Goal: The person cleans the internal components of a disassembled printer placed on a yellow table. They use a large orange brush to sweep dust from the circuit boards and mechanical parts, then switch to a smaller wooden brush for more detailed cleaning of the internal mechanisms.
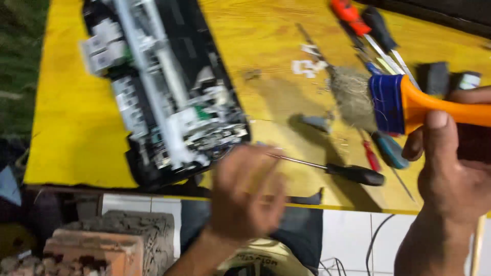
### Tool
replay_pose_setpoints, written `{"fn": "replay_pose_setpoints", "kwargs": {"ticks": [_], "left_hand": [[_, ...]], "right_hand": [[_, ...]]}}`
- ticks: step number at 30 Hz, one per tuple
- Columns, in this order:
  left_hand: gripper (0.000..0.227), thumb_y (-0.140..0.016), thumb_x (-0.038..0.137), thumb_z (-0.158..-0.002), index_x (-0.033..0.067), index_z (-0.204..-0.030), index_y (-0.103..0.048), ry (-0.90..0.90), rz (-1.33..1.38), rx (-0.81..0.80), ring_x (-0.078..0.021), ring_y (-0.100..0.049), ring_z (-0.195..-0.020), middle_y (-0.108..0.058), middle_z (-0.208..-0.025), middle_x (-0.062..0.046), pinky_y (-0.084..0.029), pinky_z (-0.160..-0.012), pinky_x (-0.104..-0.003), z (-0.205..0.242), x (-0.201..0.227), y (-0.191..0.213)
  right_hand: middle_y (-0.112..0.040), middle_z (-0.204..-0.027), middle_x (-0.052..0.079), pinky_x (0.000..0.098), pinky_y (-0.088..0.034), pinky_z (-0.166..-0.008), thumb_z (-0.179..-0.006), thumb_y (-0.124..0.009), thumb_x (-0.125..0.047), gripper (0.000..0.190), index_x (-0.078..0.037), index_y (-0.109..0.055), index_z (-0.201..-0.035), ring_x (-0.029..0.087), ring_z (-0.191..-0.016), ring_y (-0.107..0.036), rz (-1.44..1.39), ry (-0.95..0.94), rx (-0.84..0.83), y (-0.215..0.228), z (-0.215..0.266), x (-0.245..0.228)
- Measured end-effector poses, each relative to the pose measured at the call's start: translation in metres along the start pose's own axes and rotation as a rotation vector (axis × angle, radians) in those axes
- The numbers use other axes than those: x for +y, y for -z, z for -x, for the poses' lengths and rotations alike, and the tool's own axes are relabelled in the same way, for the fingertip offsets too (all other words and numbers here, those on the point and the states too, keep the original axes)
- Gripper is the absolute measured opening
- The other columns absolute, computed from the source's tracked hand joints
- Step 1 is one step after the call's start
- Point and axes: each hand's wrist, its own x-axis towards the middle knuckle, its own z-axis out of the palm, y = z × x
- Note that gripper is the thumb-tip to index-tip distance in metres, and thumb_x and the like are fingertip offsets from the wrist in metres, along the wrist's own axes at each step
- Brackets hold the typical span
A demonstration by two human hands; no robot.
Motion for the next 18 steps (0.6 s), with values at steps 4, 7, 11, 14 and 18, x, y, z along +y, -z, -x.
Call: {"fn": "replay_pose_setpoints", "kwargs": {"ticks": [4,7,11,14,18], "left_hand": [[0.021,-0.068,0.016,-0.099,0.0070,-0.118,-0.070,0.108,-0.460,0.269,-0.0374,-0.052,-0.120,-0.059,-0.136,-0.013,-0.051,-0.103,-0.050,0.015,-0.047,0.049],[0.027,-0.077,0.027,-0.095,0.0138,-0.117,-0.072,0.225,-0.450,0.147,-0.0450,-0.047,-0.128,-0.050,-0.144,-0.019,-0.043,-0.107,-0.058,0.027,-0.065,0.060],[0.026,-0.082,0.015,-0.090,0.0113,-0.112,-0.069,0.239,-0.396,0.250,-0.0426,-0.055,-0.122,-0.053,-0.135,-0.020,-0.049,-0.102,-0.055,0.025,-0.074,0.056],[0.014,-0.076,0.011,-0.091,0.0065,-0.103,-0.070,0.194,-0.324,0.331,-0.0385,-0.060,-0.112,-0.059,-0.126,-0.019,-0.055,-0.095,-0.050,0.019,-0.076,0.063],[0.029,-0.066,0.032,-0.088,0.0042,-0.098,-0.068,0.220,-0.175,0.303,-0.0394,-0.061,-0.111,-0.059,-0.124,-0.022,-0.053,-0.096,-0.052,0.014,-0.077,0.076]], "right_hand": [[-0.041,-0.108,0.020,0.0289,-0.046,-0.057,-0.120,-0.056,0.007,0.029,0.005,-0.033,-0.138,0.022,-0.064,-0.050,-0.175,0.050,-0.161,-0.060,-0.028,-0.040],[-0.045,-0.118,0.026,0.0315,-0.049,-0.050,-0.110,-0.062,0.012,0.027,0.011,-0.039,-0.125,0.028,-0.063,-0.059,-0.256,0.217,-0.256,-0.112,-0.041,-0.064],[-0.060,-0.087,0.006,0.0251,-0.053,-0.051,-0.102,-0.068,-0.010,0.027,-0.005,-0.052,-0.122,0.013,-0.059,-0.058,-0.175,0.171,-0.572,-0.174,-0.060,-0.079],[-0.068,-0.097,0.010,0.0313,-0.050,-0.059,-0.101,-0.071,-0.015,0.023,-0.001,-0.061,-0.116,0.018,-0.064,-0.061,0.201,0.458,-0.714,-0.153,-0.084,-0.093],[-0.049,-0.130,0.024,0.0321,-0.042,-0.091,-0.121,-0.068,0.005,0.028,0.012,-0.047,-0.138,0.026,-0.102,-0.051,0.224,0.324,-0.507,-0.097,-0.087,-0.092]]}}
